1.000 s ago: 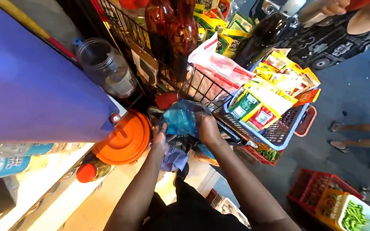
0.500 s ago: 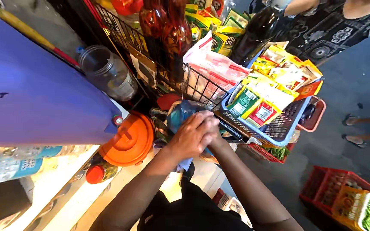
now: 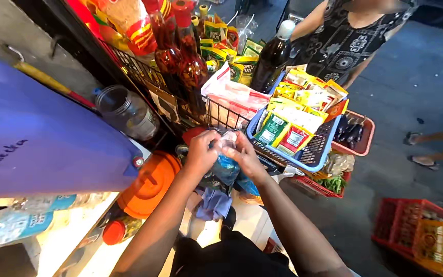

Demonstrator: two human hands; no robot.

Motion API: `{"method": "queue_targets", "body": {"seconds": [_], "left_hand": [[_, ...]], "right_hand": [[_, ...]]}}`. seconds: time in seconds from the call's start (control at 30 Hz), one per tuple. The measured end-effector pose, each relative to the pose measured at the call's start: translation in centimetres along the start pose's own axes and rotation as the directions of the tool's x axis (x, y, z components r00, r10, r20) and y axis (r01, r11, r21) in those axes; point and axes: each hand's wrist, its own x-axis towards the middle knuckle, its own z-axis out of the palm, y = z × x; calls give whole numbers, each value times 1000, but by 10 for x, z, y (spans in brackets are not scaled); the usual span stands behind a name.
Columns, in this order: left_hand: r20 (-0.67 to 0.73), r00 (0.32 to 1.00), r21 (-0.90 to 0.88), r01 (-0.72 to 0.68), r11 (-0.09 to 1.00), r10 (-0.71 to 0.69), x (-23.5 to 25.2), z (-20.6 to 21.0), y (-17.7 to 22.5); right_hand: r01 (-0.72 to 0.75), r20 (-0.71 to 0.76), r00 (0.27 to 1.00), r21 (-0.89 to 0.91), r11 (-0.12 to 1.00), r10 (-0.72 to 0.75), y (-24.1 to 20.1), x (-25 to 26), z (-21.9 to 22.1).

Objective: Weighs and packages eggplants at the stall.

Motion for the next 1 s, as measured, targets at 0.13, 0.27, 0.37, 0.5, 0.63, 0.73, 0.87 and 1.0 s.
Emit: {"method": "queue_targets", "body": {"seconds": [0.13,0.27,0.37,0.5,0.63,0.73,0.87,1.0], "left_hand": [[-104,987,-186,98,978,-119,4,-22,16],[-242,958,-437,36,899,-156,1,-40,24],[-313,925,-599,-14,801,-218,3,-32,15],[-261,944,-305,120,945,-204,13,-15,-10],[-165,974,-130,137,982,-157,8,-9,-4],[-157,980,-96,105,990,-119,4,-4,2],[-152,978,-69,133,989,-142,3,5,-1],[-133,957,-59,252,966,-258,4,10,-10]], "right_hand": [[23,46,999,-545,838,3,30,10,1],[-50,79,980,-785,617,181,15,14,12],[-90,57,960,-864,496,273,-5,18,19],[-148,33,960,-782,605,278,-27,6,23],[60,-98,965,-819,570,-243,-26,-24,33],[88,-86,939,-875,476,-332,-13,-32,36],[-207,-104,973,-785,583,207,-27,-25,19],[-69,-8,993,-849,524,118,-46,-49,14]]}}
